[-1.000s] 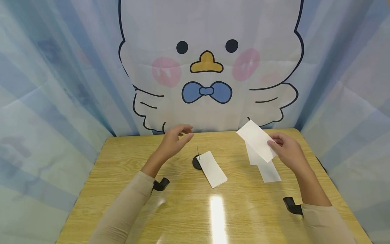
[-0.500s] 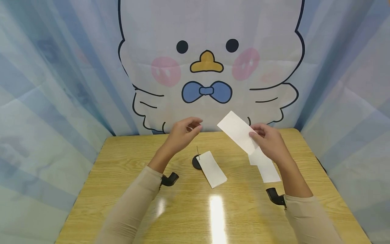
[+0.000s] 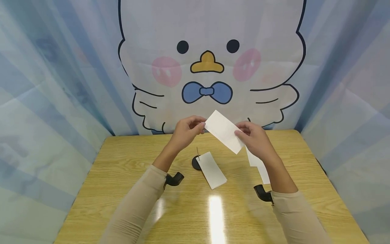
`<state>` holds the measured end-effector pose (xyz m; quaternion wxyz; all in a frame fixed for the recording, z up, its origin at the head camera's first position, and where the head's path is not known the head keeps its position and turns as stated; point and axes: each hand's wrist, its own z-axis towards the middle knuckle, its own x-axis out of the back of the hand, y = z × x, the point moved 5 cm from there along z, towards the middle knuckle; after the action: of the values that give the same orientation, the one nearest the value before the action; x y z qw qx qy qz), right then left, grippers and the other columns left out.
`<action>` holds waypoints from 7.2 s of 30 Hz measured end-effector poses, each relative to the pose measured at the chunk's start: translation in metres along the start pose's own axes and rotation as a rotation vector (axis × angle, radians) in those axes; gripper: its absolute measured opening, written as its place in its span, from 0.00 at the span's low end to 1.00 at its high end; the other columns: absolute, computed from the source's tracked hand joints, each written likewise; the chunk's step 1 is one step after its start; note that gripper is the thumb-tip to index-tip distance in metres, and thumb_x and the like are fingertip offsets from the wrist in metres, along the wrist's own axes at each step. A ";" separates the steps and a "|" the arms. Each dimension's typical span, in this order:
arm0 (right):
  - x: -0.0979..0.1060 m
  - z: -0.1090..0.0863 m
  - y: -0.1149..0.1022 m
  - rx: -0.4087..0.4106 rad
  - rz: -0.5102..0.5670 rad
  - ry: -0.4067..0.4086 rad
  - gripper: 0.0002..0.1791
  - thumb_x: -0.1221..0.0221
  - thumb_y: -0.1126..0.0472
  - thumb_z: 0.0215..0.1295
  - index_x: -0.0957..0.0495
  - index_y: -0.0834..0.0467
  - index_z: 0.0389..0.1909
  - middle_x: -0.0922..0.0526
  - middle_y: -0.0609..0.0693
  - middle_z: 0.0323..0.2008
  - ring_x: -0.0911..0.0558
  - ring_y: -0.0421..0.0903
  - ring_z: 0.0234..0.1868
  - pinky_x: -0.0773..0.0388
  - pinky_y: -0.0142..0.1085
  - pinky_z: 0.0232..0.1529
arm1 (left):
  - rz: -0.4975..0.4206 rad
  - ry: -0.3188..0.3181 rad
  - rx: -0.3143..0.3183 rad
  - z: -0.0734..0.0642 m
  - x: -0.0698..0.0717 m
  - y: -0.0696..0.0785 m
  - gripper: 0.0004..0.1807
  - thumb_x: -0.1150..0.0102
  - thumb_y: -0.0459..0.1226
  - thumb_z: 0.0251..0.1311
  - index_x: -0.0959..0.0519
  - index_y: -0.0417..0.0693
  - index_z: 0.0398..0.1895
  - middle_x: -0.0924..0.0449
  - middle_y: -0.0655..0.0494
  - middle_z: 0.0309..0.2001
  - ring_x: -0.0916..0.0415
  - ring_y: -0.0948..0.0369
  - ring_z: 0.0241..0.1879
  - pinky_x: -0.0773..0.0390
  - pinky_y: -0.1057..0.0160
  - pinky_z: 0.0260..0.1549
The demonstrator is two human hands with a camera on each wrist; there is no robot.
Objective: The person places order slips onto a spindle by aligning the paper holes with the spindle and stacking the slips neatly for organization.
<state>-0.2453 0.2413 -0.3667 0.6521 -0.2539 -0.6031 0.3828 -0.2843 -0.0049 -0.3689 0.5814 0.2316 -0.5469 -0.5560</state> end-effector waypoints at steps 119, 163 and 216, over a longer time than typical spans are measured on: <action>-0.091 -0.026 0.062 -0.101 0.020 -0.219 0.14 0.37 0.60 0.74 0.21 0.65 0.53 0.18 0.51 0.32 0.19 0.53 0.33 0.28 0.33 0.26 | 0.084 -0.024 0.188 -0.031 -0.009 -0.085 0.07 0.39 0.34 0.73 0.15 0.45 0.47 0.17 0.52 0.34 0.18 0.59 0.32 0.19 0.65 0.32; -0.103 -0.031 0.074 -0.102 0.032 -0.224 0.13 0.37 0.62 0.73 0.23 0.65 0.52 0.19 0.51 0.30 0.20 0.54 0.31 0.27 0.32 0.26 | 0.093 -0.034 0.189 -0.035 -0.017 -0.096 0.08 0.41 0.33 0.73 0.15 0.45 0.49 0.16 0.52 0.35 0.17 0.53 0.36 0.21 0.66 0.31; -0.132 -0.048 0.101 -0.131 -0.182 -0.271 0.13 0.33 0.59 0.69 0.22 0.63 0.44 0.17 0.49 0.30 0.22 0.41 0.32 0.25 0.36 0.35 | 0.319 -0.156 0.238 -0.048 -0.049 -0.149 0.06 0.40 0.34 0.74 0.16 0.46 0.37 0.23 0.57 0.28 0.31 0.64 0.28 0.29 0.68 0.29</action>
<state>-0.2150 0.1992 -0.5319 0.5789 -0.1863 -0.7295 0.3129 -0.2895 -0.0179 -0.5324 0.5865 0.1657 -0.6818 -0.4046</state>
